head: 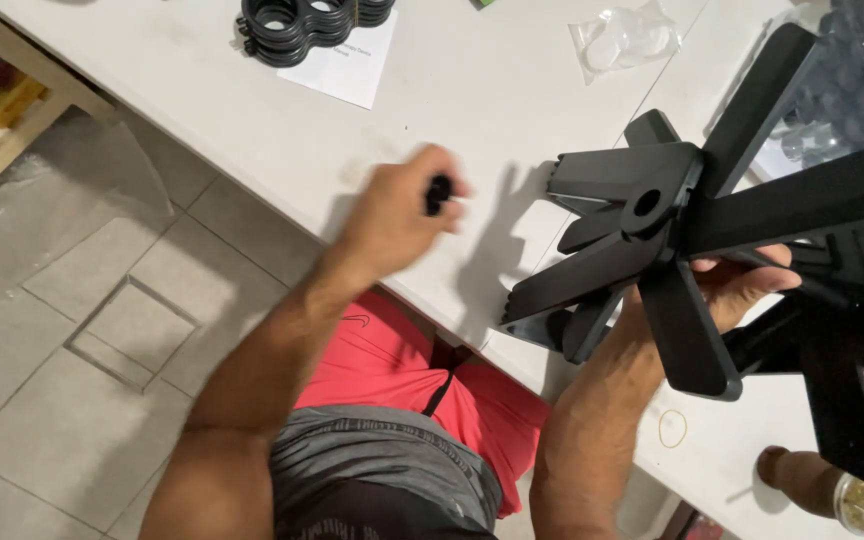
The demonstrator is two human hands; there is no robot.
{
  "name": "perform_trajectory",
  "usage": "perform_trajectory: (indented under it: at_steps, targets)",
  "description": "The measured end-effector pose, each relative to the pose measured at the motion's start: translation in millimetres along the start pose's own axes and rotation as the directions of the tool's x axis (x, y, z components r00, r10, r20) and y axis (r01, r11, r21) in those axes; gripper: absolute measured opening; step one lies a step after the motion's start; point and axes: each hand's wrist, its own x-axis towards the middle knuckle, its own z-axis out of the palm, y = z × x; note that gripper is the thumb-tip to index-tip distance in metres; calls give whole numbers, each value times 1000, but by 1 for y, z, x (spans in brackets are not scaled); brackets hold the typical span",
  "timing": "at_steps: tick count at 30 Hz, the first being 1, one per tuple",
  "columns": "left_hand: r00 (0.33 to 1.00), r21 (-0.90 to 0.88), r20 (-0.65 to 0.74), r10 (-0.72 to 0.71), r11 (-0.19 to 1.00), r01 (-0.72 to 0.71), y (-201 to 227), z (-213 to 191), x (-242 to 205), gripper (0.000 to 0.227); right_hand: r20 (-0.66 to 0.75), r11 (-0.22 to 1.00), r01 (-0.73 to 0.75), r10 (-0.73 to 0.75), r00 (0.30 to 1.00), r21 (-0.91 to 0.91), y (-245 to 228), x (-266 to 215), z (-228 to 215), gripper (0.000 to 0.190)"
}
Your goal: Assembling a black plastic multi-tiered stand or rack on a white table.
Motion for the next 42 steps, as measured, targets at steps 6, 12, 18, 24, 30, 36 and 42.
perform_trajectory:
  at_steps: [6,12,18,24,30,36,42]
  targets:
    - [855,-165,52,517,848,-503,55,48,20,55,-61,968,91,-108,992,-233,2,-5,14,37]
    - [830,-38,37,557,830,-556,83,84,12,67,-213,932,129,-210,954,-339,7,-7,3,40]
    - [884,-310,6,467,841,-443,85,99,-11,77,-92,958,136,-163,982,-254,5,-6,3,41]
    - [836,-288,32,548,806,-518,73,98,-8,71,-207,932,100,-181,962,-349,0,-10,-2,43]
    - [806,-263,113,581,800,-540,71,72,67,37,-125,934,81,-131,983,-347,-3,20,-48,33]
    - [524,-126,462,715,638,-760,130,63,157,26,-73,968,17,-37,997,-251,-3,87,-73,29]
    - [417,-145,550,723,575,-805,143,79,179,21,-37,974,82,-91,995,-211,10,133,-102,34]
